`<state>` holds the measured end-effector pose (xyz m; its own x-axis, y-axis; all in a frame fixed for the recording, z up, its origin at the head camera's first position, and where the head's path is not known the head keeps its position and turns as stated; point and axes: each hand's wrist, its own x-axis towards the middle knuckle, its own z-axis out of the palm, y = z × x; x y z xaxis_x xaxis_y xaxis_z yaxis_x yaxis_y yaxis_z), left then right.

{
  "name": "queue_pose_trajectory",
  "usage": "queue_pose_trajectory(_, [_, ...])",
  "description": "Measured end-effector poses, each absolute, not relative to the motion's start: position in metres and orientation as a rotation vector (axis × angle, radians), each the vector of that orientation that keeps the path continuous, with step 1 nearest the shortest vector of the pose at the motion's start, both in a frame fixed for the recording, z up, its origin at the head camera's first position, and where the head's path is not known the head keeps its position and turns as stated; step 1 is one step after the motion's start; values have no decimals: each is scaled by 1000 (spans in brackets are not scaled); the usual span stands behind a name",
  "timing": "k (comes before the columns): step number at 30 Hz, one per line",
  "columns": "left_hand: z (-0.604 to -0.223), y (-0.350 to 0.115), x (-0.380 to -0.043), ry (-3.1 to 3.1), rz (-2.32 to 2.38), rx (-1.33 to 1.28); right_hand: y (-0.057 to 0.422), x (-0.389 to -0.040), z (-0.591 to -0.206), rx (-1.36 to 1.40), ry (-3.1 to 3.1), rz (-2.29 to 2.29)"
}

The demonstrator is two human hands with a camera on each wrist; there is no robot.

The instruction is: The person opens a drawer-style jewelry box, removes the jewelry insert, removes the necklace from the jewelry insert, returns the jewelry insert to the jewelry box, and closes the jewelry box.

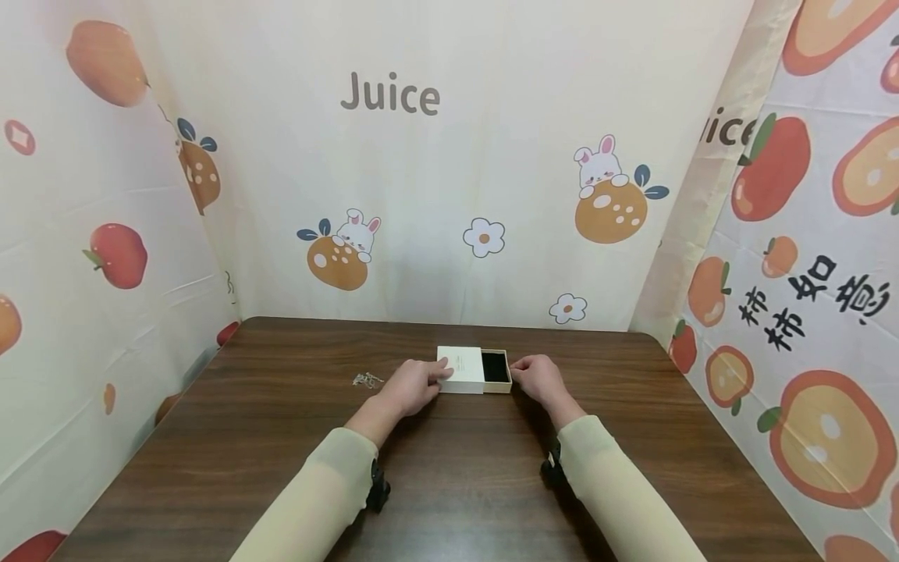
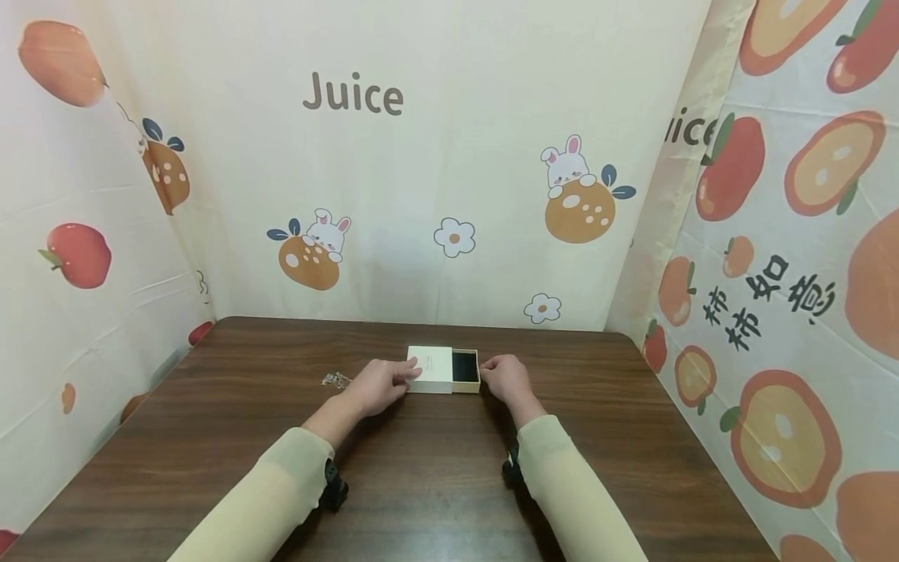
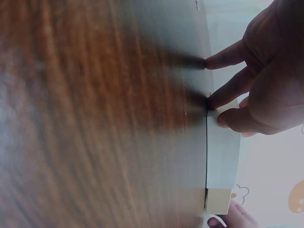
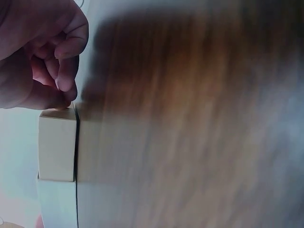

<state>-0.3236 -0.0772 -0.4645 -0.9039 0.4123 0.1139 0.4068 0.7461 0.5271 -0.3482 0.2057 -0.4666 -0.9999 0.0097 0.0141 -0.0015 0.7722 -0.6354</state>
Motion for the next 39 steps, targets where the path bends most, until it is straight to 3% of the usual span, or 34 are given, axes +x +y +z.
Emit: queue_pose_trajectory(39, [-464,-77,-323,2923,890,682,178,-350,-463,-40,-2995,1011])
